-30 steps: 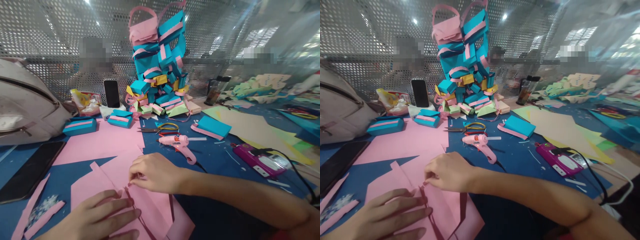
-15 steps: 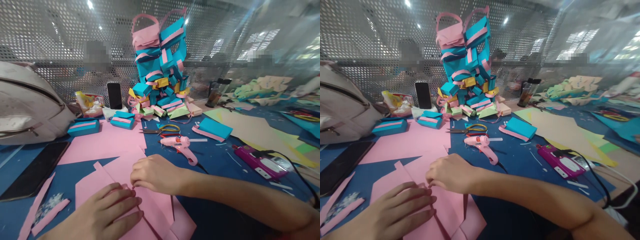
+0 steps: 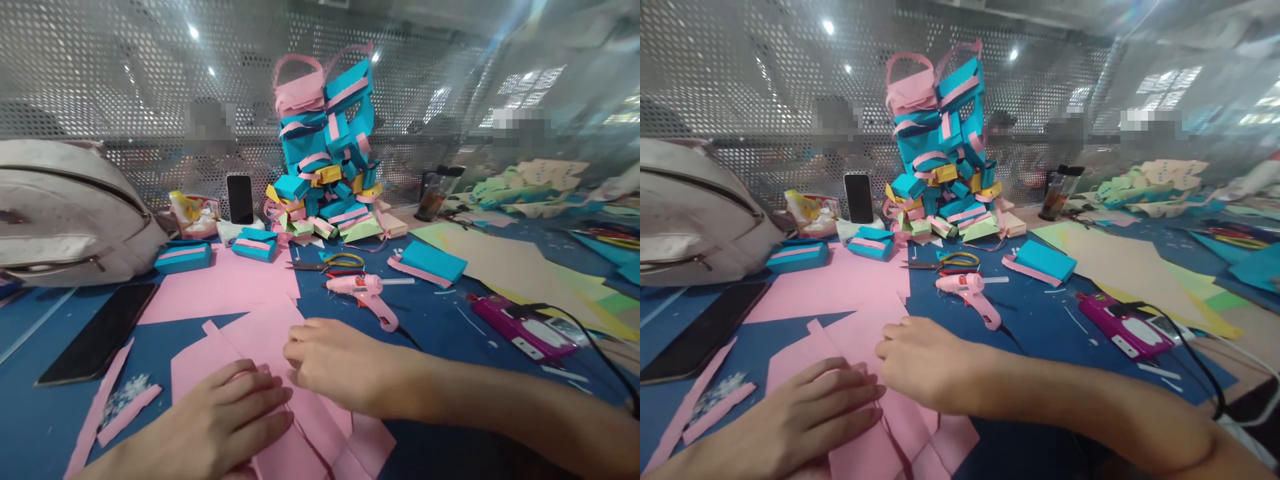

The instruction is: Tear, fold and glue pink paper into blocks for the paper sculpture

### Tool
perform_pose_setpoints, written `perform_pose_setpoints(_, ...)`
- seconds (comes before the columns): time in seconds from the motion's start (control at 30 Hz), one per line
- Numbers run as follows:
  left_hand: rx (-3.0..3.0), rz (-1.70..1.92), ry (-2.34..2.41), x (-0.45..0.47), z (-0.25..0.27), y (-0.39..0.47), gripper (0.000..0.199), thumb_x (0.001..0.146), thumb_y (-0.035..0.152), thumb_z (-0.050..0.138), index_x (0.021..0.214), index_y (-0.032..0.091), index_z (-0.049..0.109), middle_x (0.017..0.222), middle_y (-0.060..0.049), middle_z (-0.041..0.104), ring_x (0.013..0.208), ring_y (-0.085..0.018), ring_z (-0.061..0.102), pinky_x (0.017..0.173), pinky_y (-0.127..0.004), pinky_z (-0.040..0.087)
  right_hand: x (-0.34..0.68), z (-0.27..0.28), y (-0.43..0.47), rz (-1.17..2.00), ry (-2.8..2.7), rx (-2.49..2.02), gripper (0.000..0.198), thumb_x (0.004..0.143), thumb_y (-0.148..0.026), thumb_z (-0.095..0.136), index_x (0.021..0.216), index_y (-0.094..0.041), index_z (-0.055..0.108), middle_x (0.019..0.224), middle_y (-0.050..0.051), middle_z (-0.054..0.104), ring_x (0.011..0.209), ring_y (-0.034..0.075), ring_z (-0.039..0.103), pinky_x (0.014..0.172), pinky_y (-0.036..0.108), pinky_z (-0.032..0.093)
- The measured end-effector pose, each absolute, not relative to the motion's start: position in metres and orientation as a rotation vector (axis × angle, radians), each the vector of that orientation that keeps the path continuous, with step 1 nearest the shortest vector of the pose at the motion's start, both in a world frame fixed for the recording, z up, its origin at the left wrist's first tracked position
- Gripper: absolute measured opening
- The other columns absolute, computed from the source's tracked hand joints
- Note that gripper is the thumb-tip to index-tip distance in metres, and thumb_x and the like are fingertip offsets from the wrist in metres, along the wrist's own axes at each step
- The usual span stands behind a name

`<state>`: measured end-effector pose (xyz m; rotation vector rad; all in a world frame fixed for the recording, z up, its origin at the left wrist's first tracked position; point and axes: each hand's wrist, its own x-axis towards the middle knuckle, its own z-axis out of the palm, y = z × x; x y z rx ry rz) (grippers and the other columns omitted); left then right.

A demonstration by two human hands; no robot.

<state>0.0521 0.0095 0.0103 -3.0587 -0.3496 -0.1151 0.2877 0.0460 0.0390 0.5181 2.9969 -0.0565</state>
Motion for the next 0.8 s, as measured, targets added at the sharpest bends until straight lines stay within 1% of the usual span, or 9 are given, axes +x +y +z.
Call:
perform_pose_setpoints(0.17, -3.077, -0.207, -0.337, 0.054, 0.01, 0.005, 0.056, 0.105, 0.049, 0.023, 0.138, 0.012, 0.048, 0.138, -0.011, 0.058, 0.119, -0.028, 0.054, 0.098, -0.041, 0.036, 0.295, 0.052, 0.037, -0.039, 3.066, 0.521, 0.017, 0.088, -0.01, 0.06, 0.077, -0.019, 0.07, 0.083, 0.003, 0.067, 0.084, 0.02, 0.055, 0.068, 0.034, 0.035)
perform_pose_setpoints(0.2, -3.086, -0.237, -0.342, 0.054, 0.01, 0.005, 0.056, 0.105, 0.048, 0.021, 0.137, 0.012, 0.05, 0.137, -0.011, 0.059, 0.117, -0.027, 0.054, 0.097, -0.041, 0.036, 0.295, 0.052, 0.034, -0.048, 3.057, 0.522, 0.018, 0.088, -0.01, 0.059, 0.078, -0.019, 0.071, 0.082, 0.004, 0.068, 0.083, 0.02, 0.056, 0.067, 0.034, 0.034)
perform_pose_setpoints(0.27, -3.11, -0.271, -0.355, 0.055, 0.01, 0.003, 0.058, 0.105, 0.049, 0.019, 0.134, 0.012, 0.052, 0.135, -0.011, 0.061, 0.115, -0.026, 0.055, 0.096, -0.04, 0.034, 0.295, 0.051, 0.029, -0.043, 3.028, 0.552, 0.016, 0.09, -0.012, 0.057, 0.087, -0.017, 0.071, 0.082, 0.004, 0.069, 0.081, 0.02, 0.059, 0.066, 0.032, 0.035)
perform_pose_setpoints(0.33, -3.131, -0.272, -0.363, 0.055, 0.009, 0.002, 0.059, 0.104, 0.051, 0.019, 0.132, 0.013, 0.054, 0.135, -0.011, 0.06, 0.114, -0.026, 0.054, 0.095, -0.039, 0.034, 0.294, 0.048, 0.027, -0.003, 3.016, 0.621, 0.017, 0.093, -0.015, 0.055, 0.097, -0.016, 0.071, 0.082, 0.005, 0.07, 0.08, 0.02, 0.062, 0.064, 0.032, 0.035)
perform_pose_setpoints(0.43, -3.149, -0.256, -0.372, 0.054, 0.009, 0.0, 0.059, 0.104, 0.052, 0.02, 0.132, 0.013, 0.054, 0.135, -0.011, 0.06, 0.114, -0.027, 0.054, 0.095, -0.04, 0.032, 0.289, 0.041, 0.028, -0.01, 3.017, 0.701, 0.021, 0.096, -0.017, 0.051, 0.104, -0.018, 0.07, 0.085, 0.005, 0.071, 0.081, 0.02, 0.064, 0.064, 0.03, 0.037)
perform_pose_setpoints(0.5, -3.155, -0.235, -0.395, 0.053, 0.008, -0.002, 0.057, 0.104, 0.052, 0.022, 0.133, 0.013, 0.053, 0.136, -0.011, 0.059, 0.114, -0.027, 0.054, 0.096, -0.041, 0.032, 0.286, 0.036, 0.03, -0.04, 3.005, 0.75, 0.022, 0.097, -0.018, 0.049, 0.106, -0.02, 0.069, 0.087, 0.004, 0.07, 0.084, 0.02, 0.065, 0.065, 0.029, 0.039)
perform_pose_setpoints(0.6, -3.162, -0.222, -0.402, 0.052, 0.007, -0.003, 0.055, 0.103, 0.051, 0.026, 0.133, 0.014, 0.052, 0.135, -0.012, 0.059, 0.114, -0.028, 0.054, 0.097, -0.042, 0.032, 0.283, 0.032, 0.03, -0.038, 2.985, 0.801, 0.022, 0.096, -0.018, 0.049, 0.101, -0.019, 0.07, 0.087, 0.005, 0.069, 0.084, 0.02, 0.065, 0.065, 0.028, 0.041)
perform_pose_setpoints(0.7, -3.164, -0.246, -0.399, 0.052, 0.007, -0.003, 0.054, 0.103, 0.051, 0.028, 0.133, 0.014, 0.052, 0.135, -0.012, 0.06, 0.114, -0.028, 0.054, 0.097, -0.043, 0.033, 0.288, 0.034, 0.025, -0.082, 3.055, 0.829, 0.022, 0.096, -0.018, 0.049, 0.106, -0.018, 0.069, 0.092, 0.006, 0.069, 0.088, 0.02, 0.064, 0.071, 0.03, 0.043)
perform_pose_setpoints(0.8, -3.16, -0.292, -0.39, 0.052, 0.008, -0.003, 0.053, 0.103, 0.051, 0.029, 0.132, 0.014, 0.052, 0.134, -0.012, 0.06, 0.113, -0.028, 0.054, 0.096, -0.042, 0.034, 0.306, 0.043, 0.015, -0.216, 3.148, 1.021, 0.025, 0.099, -0.021, 0.045, 0.11, -0.02, 0.067, 0.099, 0.005, 0.07, 0.093, 0.019, 0.063, 0.079, 0.031, 0.044)
